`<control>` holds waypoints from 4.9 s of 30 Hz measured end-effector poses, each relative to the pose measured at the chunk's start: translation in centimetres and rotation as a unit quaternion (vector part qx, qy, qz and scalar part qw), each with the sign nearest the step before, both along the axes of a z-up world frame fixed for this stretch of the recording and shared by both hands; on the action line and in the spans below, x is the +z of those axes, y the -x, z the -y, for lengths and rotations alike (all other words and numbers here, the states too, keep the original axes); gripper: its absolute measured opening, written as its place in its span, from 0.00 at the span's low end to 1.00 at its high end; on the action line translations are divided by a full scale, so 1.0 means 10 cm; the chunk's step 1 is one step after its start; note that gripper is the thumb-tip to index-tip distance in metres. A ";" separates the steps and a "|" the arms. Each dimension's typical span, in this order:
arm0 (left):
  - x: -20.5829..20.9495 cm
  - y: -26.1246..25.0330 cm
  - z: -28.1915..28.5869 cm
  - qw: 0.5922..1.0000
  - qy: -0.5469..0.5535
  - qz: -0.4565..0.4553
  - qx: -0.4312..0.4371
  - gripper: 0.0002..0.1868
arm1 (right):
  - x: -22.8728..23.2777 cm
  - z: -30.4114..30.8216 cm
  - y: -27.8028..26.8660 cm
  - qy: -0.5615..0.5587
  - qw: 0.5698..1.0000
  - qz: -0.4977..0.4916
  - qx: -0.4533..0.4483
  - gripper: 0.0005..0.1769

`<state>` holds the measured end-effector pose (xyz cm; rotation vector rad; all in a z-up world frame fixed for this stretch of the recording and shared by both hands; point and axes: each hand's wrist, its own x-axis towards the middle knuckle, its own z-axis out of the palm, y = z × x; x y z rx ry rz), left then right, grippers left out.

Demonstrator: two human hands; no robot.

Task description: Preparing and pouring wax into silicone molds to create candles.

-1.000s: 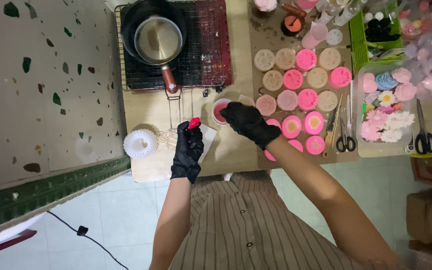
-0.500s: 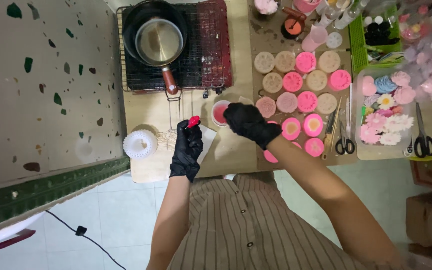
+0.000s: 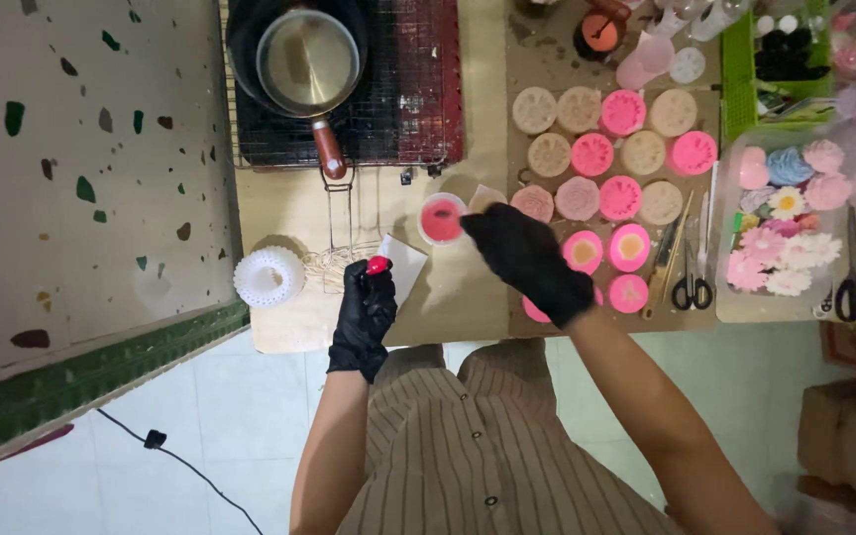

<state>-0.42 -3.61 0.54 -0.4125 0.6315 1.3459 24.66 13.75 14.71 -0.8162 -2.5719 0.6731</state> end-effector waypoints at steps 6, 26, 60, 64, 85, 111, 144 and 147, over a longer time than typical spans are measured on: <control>-0.06 -0.06 0.15 0.998 -0.029 0.052 -0.010 0.19 | 0.28 0.39 -0.50 -0.065 0.986 0.149 -0.028 0.24; 0.99 -0.25 -0.81 0.926 0.059 -0.370 -0.053 0.09 | 0.45 0.71 -0.50 0.225 0.889 -0.198 -0.345 0.15; 0.76 -0.15 -0.96 0.915 0.035 -0.400 -0.050 0.10 | 0.15 0.59 -0.53 0.367 0.782 -0.363 -0.349 0.16; 0.31 -0.03 -0.84 0.952 0.102 -0.272 -0.094 0.18 | 0.15 0.51 -0.49 0.347 0.816 -0.332 -0.321 0.16; 0.71 -0.31 -1.02 0.897 0.003 -0.440 -0.047 0.09 | 0.28 0.42 -0.50 0.345 0.812 -0.362 -0.303 0.18; 0.64 -0.30 -1.01 0.909 -0.008 -0.412 -0.060 0.10 | 0.19 0.46 -0.61 0.337 0.824 -0.319 -0.325 0.19; 0.21 0.07 -0.61 0.997 -0.006 -0.070 -0.040 0.22 | -0.60 -0.20 0.30 0.119 0.984 0.130 -0.035 0.13; 0.12 0.05 -0.60 0.996 -0.011 -0.078 -0.043 0.21 | -0.74 -0.24 0.31 0.026 0.997 0.061 0.044 0.09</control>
